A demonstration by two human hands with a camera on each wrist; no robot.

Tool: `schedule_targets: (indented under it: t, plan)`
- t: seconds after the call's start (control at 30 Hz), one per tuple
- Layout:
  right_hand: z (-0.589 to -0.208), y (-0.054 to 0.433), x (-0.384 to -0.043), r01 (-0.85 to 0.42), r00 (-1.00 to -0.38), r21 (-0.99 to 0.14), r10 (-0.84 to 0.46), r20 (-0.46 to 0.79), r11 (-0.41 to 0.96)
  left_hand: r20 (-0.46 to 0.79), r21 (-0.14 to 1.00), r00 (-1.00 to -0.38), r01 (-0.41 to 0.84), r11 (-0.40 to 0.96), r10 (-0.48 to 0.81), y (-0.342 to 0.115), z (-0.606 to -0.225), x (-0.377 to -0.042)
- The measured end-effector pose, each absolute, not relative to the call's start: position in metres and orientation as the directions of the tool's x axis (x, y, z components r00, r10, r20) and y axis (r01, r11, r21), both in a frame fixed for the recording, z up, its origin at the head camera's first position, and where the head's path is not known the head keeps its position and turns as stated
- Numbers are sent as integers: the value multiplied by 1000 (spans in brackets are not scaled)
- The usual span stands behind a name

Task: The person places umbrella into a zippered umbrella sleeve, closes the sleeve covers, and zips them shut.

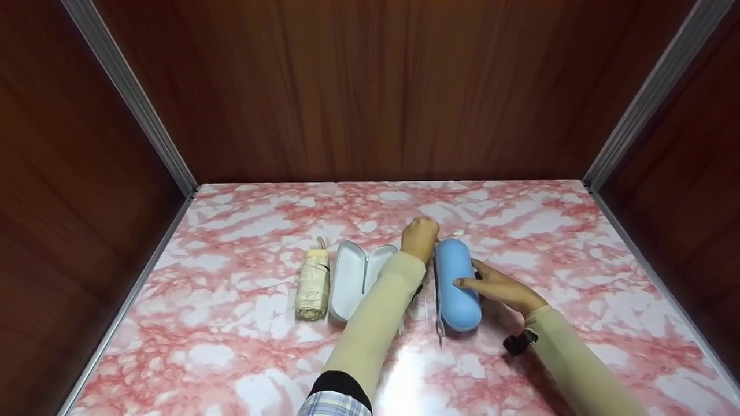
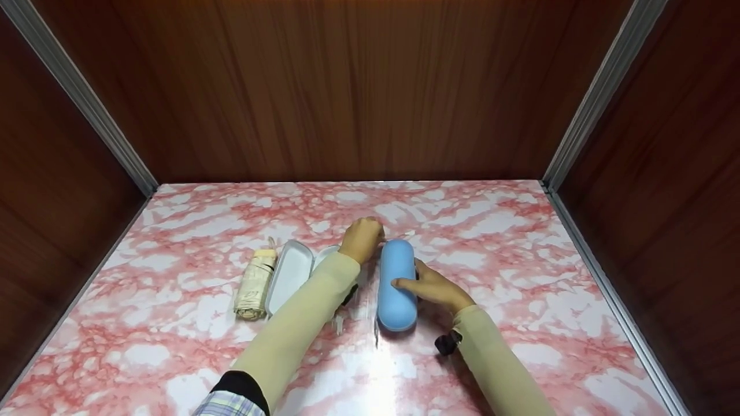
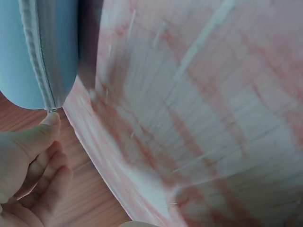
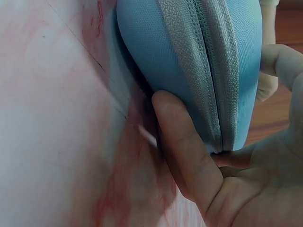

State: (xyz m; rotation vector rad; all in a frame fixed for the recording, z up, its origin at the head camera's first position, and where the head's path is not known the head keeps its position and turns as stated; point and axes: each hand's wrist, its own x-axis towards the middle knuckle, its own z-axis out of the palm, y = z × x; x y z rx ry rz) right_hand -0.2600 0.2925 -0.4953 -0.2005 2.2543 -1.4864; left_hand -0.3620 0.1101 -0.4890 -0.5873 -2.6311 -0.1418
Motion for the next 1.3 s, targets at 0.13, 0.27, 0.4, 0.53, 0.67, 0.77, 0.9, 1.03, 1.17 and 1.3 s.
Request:
schedule_targets:
  t: [0.13, 0.27, 0.4, 0.53, 0.67, 0.77, 0.9, 1.03, 1.17, 1.3]
  plan:
    - [-496, 292, -260, 120, -895, -902, -348, -279, 414, 418, 42, -836, 407, 912, 354, 112, -491, -364]
    - [-496, 293, -261, 114, -896, -904, -351, -272, 411, 395, 96, -859, 392, 915, 326, 114, -493, -366]
    - [-497, 295, -262, 107, -897, -907, -355, -265, 407, 389, 131, -866, 389, 912, 314, 116, -493, -367]
    - [-498, 295, -262, 113, -891, -904, -360, -276, 413, 374, 165, -873, 395, 904, 313, 116, -493, -368]
    - [-497, 290, -261, 134, -885, -895, -355, -302, 426, 373, 166, -865, 417, 894, 334, 120, -492, -366]
    - [-496, 285, -259, 147, -882, -896, -355, -311, 419, 377, 156, -861, 422, 893, 341, 123, -491, -365]
    - [-494, 284, -258, 163, -883, -894, -343, -321, 417, 379, 159, -861, 421, 893, 339, 124, -490, -365]
    - [-493, 284, -257, 172, -885, -885, -327, -332, 433, 359, 163, -865, 428, 889, 350, 124, -488, -366]
    - [-493, 285, -257, 168, -884, -885, -332, -330, 434, 344, 195, -867, 441, 876, 360, 123, -483, -364]
    - [-493, 284, -258, 162, -885, -892, -338, -321, 423, 329, 228, -869, 453, 862, 370, 121, -478, -361]
